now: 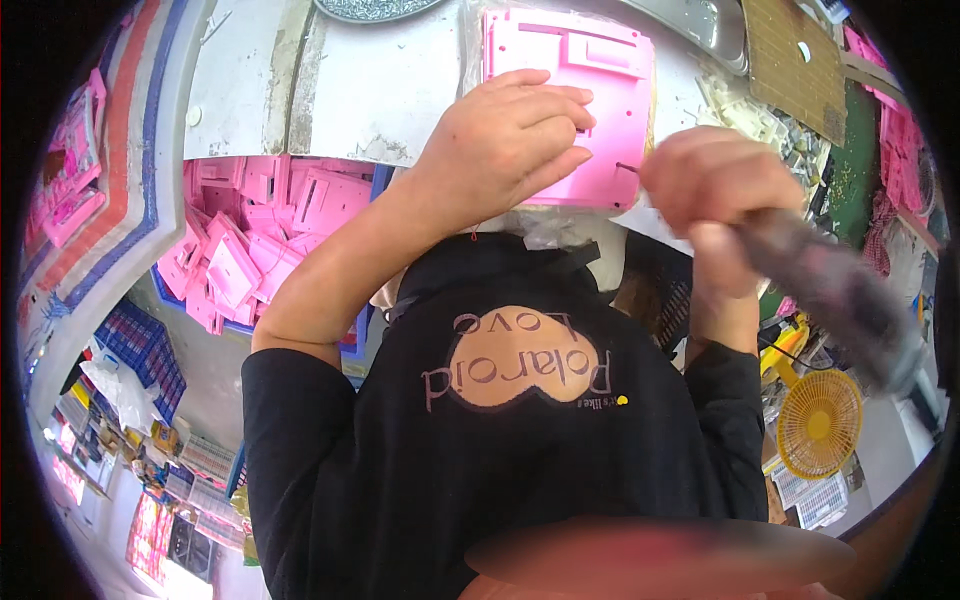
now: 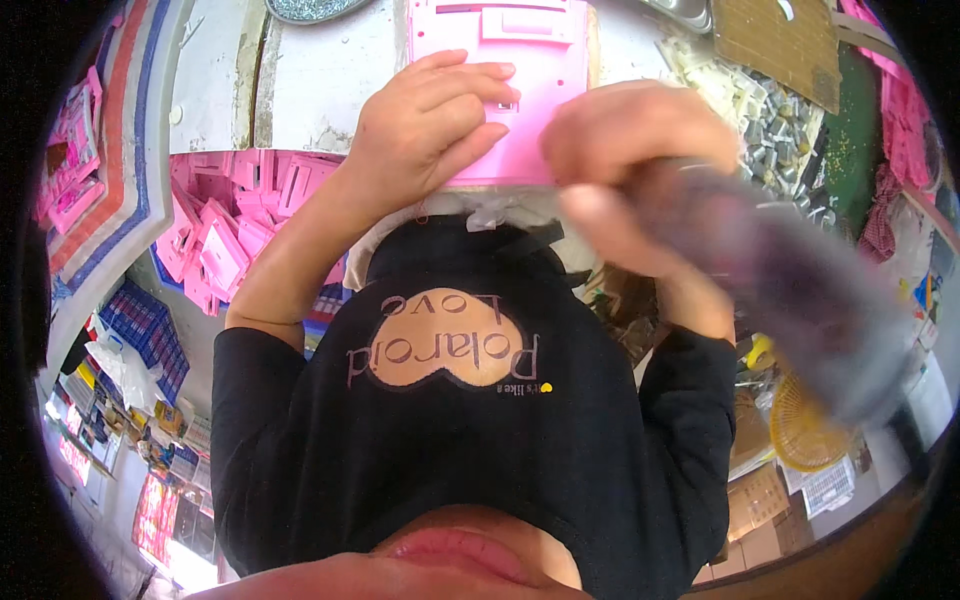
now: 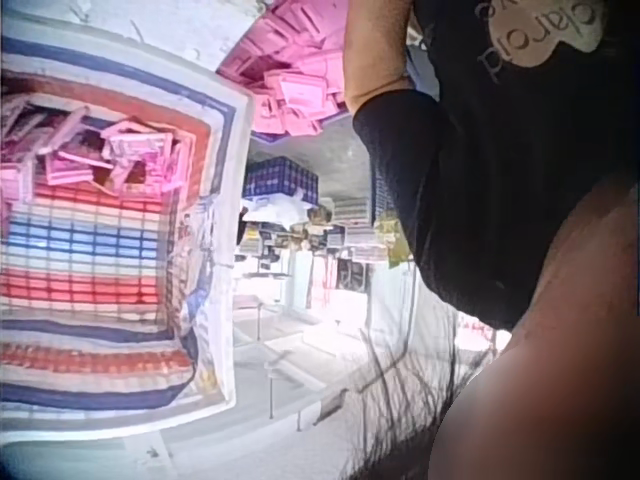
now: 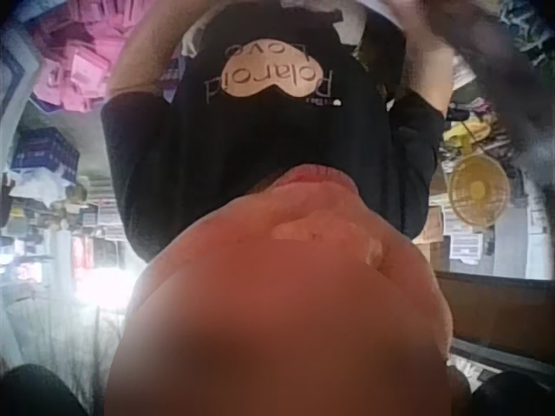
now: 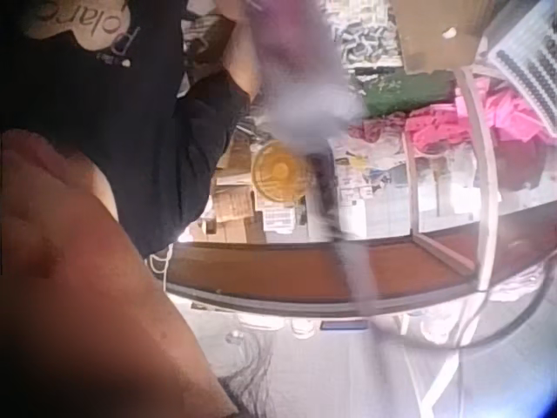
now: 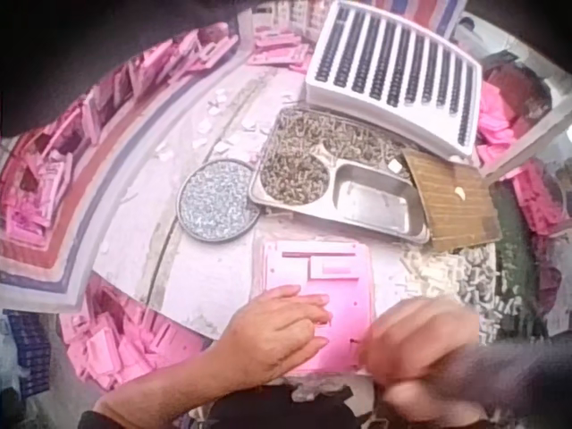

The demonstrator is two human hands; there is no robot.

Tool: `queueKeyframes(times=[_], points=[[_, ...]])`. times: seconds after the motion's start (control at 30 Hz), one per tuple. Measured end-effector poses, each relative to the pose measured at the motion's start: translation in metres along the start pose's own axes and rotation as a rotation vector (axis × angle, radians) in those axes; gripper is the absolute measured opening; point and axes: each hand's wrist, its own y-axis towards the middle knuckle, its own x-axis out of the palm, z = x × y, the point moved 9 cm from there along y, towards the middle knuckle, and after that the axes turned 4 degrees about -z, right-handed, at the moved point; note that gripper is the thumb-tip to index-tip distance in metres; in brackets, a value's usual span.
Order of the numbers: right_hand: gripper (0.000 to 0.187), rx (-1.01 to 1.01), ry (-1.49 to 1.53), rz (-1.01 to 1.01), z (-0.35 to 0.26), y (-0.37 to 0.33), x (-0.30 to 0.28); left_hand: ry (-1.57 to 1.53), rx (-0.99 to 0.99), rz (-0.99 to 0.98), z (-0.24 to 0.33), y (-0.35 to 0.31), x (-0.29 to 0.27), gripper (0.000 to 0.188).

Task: Assembling the internal electronic components of a pink plastic toy, including soldering wires and using an electric screwdriver.

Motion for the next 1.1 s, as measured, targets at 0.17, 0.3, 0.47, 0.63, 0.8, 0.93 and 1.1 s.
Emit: queueKeyframes(times=[0.17, 0.3, 0.47, 0.63, 0.8, 0.93, 1.1], points=[[0.023, 0.009, -0.022, 0.104, 0.012, 0.015, -0.020, -0.022, 0.015, 0.001, -0.005, 0.006, -0.001, 0.016], [0.018, 0.005, -0.128, -0.006, 0.021, 0.015, -0.014, -0.049, -0.033, -0.003, -0.008, 0.002, 0.002, 0.017], [0.015, -0.017, 0.010, -0.036, 0.013, 0.033, -0.034, -0.065, -0.043, -0.007, -0.008, 0.002, 0.000, 0.017], [0.010, -0.030, -0.080, 0.046, 0.045, 0.062, -0.059, -0.074, -0.056, -0.045, -0.007, 0.002, 0.005, 0.018], [0.007, 0.054, 0.002, -0.014, 0.064, 0.058, -0.058, -0.081, -0.067, -0.029, -0.012, 0.004, 0.003, 0.017], [0.013, 0.080, -0.021, -0.045, 0.064, 0.065, -0.063, -0.116, -0.066, -0.023, -0.010, 0.002, 0.002, 0.016], [0.023, -0.041, 0.160, -0.135, 0.003, 0.072, -0.032, -0.144, -0.131, 0.069, -0.013, -0.002, -0.009, 0.013]])
